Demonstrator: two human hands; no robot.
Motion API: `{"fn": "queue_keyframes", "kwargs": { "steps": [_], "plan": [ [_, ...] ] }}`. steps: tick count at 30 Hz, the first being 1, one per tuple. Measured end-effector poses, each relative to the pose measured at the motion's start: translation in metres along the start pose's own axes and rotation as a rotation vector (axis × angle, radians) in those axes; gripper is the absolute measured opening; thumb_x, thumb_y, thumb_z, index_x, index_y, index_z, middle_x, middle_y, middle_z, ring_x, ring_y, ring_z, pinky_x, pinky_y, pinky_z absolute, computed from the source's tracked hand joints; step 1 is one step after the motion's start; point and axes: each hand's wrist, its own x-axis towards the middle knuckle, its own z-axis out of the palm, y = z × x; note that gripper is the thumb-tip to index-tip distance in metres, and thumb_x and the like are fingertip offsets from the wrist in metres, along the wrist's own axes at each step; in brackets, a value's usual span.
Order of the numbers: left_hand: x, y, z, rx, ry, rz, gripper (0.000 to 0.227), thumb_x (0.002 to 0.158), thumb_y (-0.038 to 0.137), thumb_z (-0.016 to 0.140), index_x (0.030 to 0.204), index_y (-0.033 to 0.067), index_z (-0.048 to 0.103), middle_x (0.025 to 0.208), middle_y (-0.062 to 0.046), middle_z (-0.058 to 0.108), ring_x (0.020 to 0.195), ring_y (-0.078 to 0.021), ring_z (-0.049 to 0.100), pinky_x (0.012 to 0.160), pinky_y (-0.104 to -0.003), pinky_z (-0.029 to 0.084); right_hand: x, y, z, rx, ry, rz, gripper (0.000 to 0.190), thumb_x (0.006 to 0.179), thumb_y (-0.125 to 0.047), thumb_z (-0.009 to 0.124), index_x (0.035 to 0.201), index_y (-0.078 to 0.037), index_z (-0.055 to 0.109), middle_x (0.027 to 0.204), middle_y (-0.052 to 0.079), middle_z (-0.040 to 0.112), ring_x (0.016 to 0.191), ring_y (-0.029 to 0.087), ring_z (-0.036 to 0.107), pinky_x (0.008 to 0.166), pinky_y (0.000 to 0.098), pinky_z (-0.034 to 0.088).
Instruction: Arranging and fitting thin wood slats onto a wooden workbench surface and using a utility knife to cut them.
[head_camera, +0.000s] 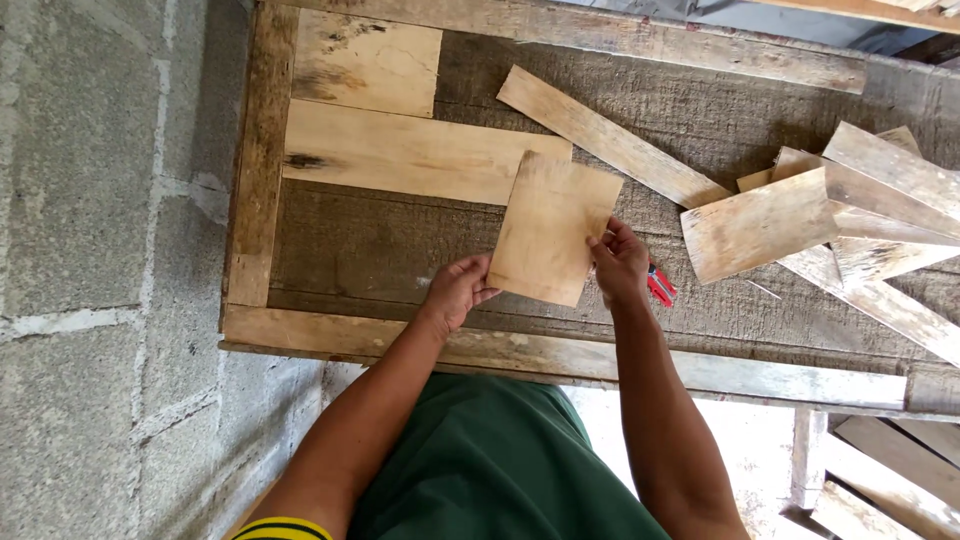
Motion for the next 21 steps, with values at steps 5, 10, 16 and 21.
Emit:
{"fn": "queue_keyframes", "kwargs": {
  "steps": [5,10,16,21],
  "plan": [
    [0.013,-0.016,0.005,0.382,0.112,0.064,0.036,0.096,0.009,0.069,0.131,0.0010,0.067,0.115,-0.010,0.074,0.100,-0.0203,0.072,0.088,-0.037,0.063,-0.008,-0.023,0.006,-0.289,0.125,0.092,0.040,0.093,-0.001,0.072,0.133,-0.004,0.065,0.093,0.003,0.074,0.072,0.008,0.065,0.061,0.0240,0.053],
    [0.020,-0.025,0.006,0.527,0.149,0.138,0.033,0.097,0.004,0.069,0.129,-0.0021,0.069,0.108,-0.010,0.077,0.089,-0.0185,0.072,0.079,-0.033,0.061,-0.003,-0.021,0.003,-0.418,0.163,0.078,0.039,0.092,-0.006,0.076,0.130,-0.007,0.070,0.094,0.003,0.076,0.077,0.009,0.067,0.067,0.0246,0.055],
    [0.022,-0.028,0.006,0.551,0.150,0.105,0.033,0.096,-0.001,0.064,0.128,0.0002,0.066,0.108,-0.009,0.077,0.089,-0.0164,0.075,0.078,-0.032,0.063,-0.014,-0.043,-0.006,-0.574,0.117,0.131,0.036,0.091,-0.020,0.076,0.127,-0.014,0.070,0.101,-0.001,0.077,0.074,0.014,0.073,0.065,0.0318,0.059],
    [0.020,-0.027,-0.004,0.413,0.189,0.151,0.031,0.097,-0.001,0.063,0.127,0.0033,0.067,0.105,-0.009,0.075,0.083,-0.0167,0.072,0.075,-0.033,0.063,-0.027,-0.042,-0.045,-1.400,0.315,-0.378,0.059,0.068,-0.037,0.092,0.119,-0.012,0.073,0.117,0.017,0.067,0.105,0.038,0.062,0.094,0.0568,0.047]
  ]
}}
